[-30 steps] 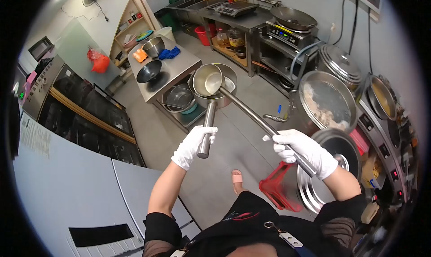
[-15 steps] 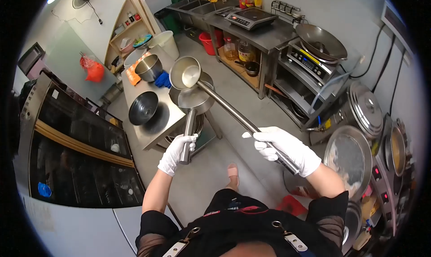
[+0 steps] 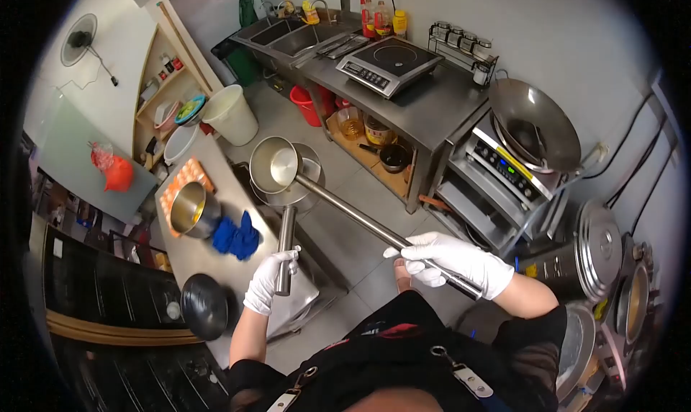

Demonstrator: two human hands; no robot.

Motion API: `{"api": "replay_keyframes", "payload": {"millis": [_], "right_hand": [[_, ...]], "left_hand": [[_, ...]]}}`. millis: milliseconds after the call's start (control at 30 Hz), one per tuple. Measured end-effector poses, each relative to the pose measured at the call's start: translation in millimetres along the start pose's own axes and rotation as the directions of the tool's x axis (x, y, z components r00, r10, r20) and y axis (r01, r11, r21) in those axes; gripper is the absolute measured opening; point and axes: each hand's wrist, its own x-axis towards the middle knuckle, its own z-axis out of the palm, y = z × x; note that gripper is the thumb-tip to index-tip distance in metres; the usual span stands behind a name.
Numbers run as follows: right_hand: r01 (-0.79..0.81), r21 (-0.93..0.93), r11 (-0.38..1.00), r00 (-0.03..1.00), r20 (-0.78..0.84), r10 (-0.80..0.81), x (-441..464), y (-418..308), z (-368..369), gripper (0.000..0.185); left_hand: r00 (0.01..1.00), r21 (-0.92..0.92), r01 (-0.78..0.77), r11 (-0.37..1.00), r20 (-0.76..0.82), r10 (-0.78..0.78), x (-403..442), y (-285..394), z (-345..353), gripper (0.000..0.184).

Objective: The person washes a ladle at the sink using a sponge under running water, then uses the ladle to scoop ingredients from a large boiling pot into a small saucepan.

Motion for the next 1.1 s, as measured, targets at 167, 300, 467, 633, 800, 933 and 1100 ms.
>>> {"api": "replay_keyframes", "payload": {"millis": [167,300,467,633,800,933,1100], "right_hand": [[-0.025,-0.073,0.997,0.999,-0.030,0.023,60,-129,-62,0.031],[-0.027,-0.084,0.996,0.999,-0.022,0.026,116,-228,-99,0.033],[0.001,-0.067,0.998,1.000,-0.021,-0.002,209,-327,-123,0.036],[-0.001,0.044,0.999,1.000,-0.014,0.001,323,-415,-137,0.036],[0.074,0.077,0.994,0.997,-0.037,-0.071,429,-515,-132,0.036],[0.077,0.156,0.985,0.996,-0.059,-0.069,510,-583,-141,0.036],[0.097,0.143,0.985,0.994,-0.061,-0.089,613,-657,-170,0.038]], "left_hand": [[0.998,-0.065,-0.049,0.997,0.041,0.052,117,67,34,0.024],[0.996,-0.104,-0.072,0.992,0.042,0.077,205,137,45,0.023],[0.996,-0.011,-0.086,0.996,-0.005,0.086,318,234,26,0.023],[0.996,0.026,-0.076,0.997,0.039,0.075,437,343,-25,0.024],[1.000,0.116,-0.021,0.993,0.022,0.018,558,454,-74,0.024],[1.000,0.148,-0.014,0.989,0.019,0.011,641,537,-98,0.024],[0.998,0.226,0.023,0.974,0.047,-0.035,754,622,-134,0.025]]}}
